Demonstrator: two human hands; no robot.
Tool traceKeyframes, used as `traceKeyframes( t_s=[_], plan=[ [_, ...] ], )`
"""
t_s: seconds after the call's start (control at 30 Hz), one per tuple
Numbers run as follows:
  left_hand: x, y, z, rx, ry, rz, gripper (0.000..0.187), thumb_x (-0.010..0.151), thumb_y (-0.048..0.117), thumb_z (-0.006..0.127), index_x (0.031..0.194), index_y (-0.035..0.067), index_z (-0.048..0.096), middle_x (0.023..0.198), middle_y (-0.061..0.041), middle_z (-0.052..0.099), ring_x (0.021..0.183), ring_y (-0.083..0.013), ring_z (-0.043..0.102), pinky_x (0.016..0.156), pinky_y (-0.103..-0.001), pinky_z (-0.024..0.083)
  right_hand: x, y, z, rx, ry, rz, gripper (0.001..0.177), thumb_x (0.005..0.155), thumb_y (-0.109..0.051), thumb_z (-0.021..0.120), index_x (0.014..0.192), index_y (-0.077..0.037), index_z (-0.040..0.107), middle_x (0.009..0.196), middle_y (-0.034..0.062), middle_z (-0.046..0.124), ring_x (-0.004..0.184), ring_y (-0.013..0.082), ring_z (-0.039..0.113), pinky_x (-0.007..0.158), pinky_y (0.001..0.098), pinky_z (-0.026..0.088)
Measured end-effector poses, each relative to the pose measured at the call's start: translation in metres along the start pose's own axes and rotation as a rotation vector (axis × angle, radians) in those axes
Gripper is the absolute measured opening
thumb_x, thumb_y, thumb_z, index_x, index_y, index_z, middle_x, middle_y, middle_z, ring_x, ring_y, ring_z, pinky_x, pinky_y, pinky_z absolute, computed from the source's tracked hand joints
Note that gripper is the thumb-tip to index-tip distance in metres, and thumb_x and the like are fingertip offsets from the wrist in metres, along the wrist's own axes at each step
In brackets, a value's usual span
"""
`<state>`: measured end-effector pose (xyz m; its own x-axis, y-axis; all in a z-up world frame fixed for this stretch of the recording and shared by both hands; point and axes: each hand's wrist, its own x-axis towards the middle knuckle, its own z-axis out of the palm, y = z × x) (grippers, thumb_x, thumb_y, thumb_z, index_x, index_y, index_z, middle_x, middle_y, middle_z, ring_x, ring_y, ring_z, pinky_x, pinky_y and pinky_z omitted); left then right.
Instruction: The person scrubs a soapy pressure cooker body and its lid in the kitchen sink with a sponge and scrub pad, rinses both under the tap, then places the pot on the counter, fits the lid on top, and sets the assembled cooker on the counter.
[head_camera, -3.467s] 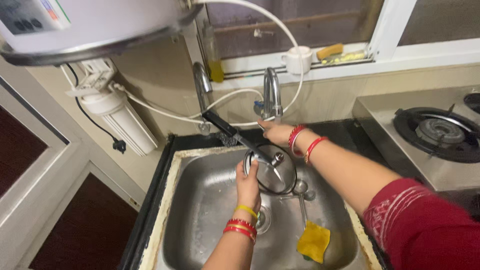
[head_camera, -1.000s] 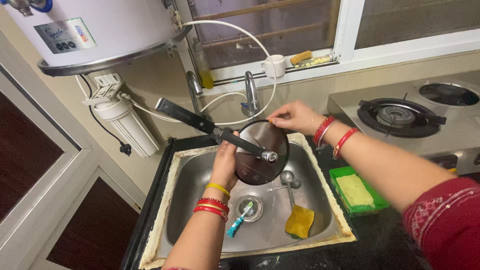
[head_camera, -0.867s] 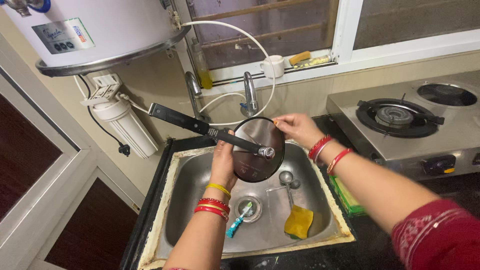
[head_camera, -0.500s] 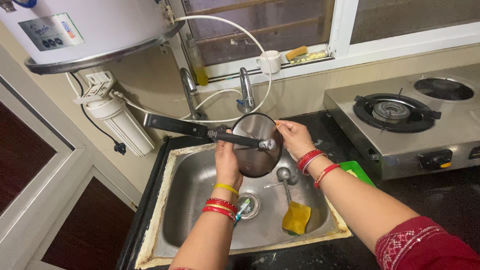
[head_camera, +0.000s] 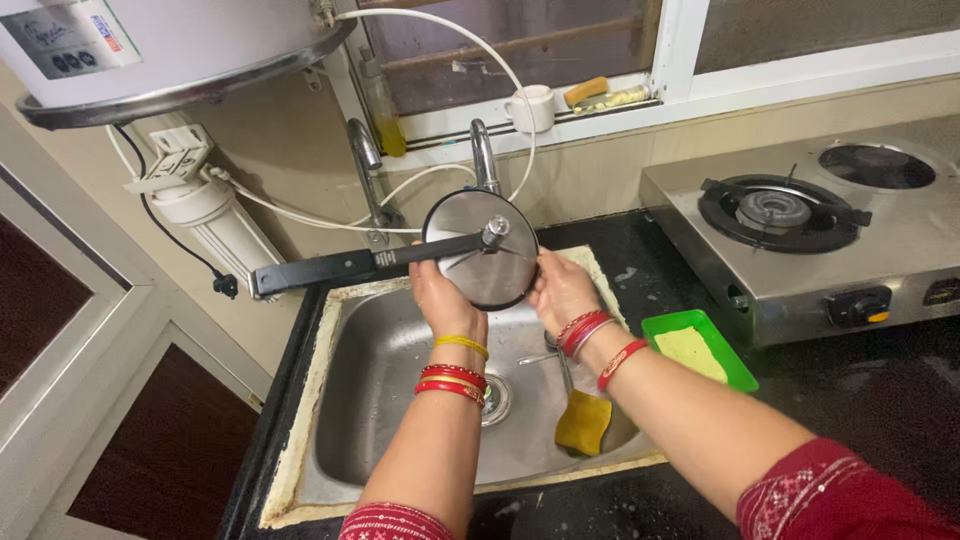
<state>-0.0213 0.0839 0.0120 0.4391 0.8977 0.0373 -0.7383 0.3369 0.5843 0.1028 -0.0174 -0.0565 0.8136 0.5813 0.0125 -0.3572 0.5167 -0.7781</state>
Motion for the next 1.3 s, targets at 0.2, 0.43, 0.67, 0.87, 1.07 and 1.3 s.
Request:
traceKeyframes(
  t_s=[0.2, 0.43, 0.67, 0.87, 1.07, 1.3],
  plan=[
    [-0.01, 0.004, 0.011, -0.002, 0.139, 0.112, 0.04, 0.095, 0.026, 0.046, 0.128, 0.007, 0.059, 0.126, -0.008, 0.062, 0.116, -0.0245, 0.061, 0.099, -0.041, 0.051, -0.027, 0.025, 0.03, 0.268, -0.028, -0.019, 0.018, 0.1, -0.012, 0.059, 0.115, -0.004, 0.064, 0.09, 0.0011, 0.061, 0.078, 0.013, 0.058, 0.071, 0.0296, 0.05],
    [-0.004, 0.003, -0.007, 0.05, 0.177, 0.171, 0.043, 0.095, 0.024, 0.046, 0.136, 0.011, 0.05, 0.135, -0.003, 0.055, 0.126, -0.0213, 0.053, 0.108, -0.038, 0.042, -0.064, 0.025, 0.057, 0.06, -0.359, 0.025, 0.039, 0.09, -0.001, 0.061, 0.129, -0.004, 0.056, 0.124, 0.0066, 0.068, 0.114, 0.0172, 0.065, 0.101, 0.0327, 0.052],
    [0.021, 0.002, -0.057, 0.081, 0.114, 0.225, 0.033, 0.098, 0.019, 0.05, 0.128, 0.008, 0.054, 0.129, -0.007, 0.057, 0.122, -0.0182, 0.052, 0.107, -0.036, 0.041, -0.031, 0.002, -0.019, -0.635, -0.459, 0.589, 0.043, 0.092, -0.022, 0.065, 0.132, -0.009, 0.061, 0.127, 0.0133, 0.07, 0.115, 0.0246, 0.067, 0.1, 0.0399, 0.053],
    [0.024, 0.001, -0.084, -0.127, 0.071, 0.06, 0.02, 0.097, 0.006, 0.055, 0.117, 0.007, 0.055, 0.114, -0.01, 0.065, 0.109, -0.0241, 0.065, 0.099, -0.043, 0.054, -0.004, 0.003, -0.027, -1.88, -0.356, 0.3, 0.046, 0.093, -0.042, 0.068, 0.105, 0.001, 0.078, 0.109, 0.0251, 0.079, 0.1, 0.0349, 0.076, 0.093, 0.0398, 0.058],
    [0.02, -0.005, -0.105, 0.045, 0.108, -0.033, 0.016, 0.098, 0.01, 0.058, 0.114, 0.007, 0.059, 0.108, -0.009, 0.066, 0.098, -0.0196, 0.065, 0.088, -0.037, 0.054, 0.006, -0.012, -0.031, -2.517, -0.386, 0.342, 0.048, 0.095, -0.063, 0.059, 0.126, -0.027, 0.066, 0.134, 0.0125, 0.06, 0.128, 0.0437, 0.05, 0.105, 0.0775, 0.031],
    [0.011, -0.018, -0.098, 0.934, -0.321, 0.274, 0.017, 0.099, 0.017, 0.071, 0.1, 0.005, 0.059, 0.085, -0.009, 0.061, 0.076, -0.0174, 0.056, 0.067, -0.035, 0.05, -0.04, -0.052, 0.004, -0.553, -0.311, 0.861, 0.097, 0.08, -0.087, 0.038, 0.123, -0.004, 0.063, 0.097, 0.0139, 0.073, 0.079, 0.0212, 0.072, 0.069, 0.0377, 0.061]
  ],
)
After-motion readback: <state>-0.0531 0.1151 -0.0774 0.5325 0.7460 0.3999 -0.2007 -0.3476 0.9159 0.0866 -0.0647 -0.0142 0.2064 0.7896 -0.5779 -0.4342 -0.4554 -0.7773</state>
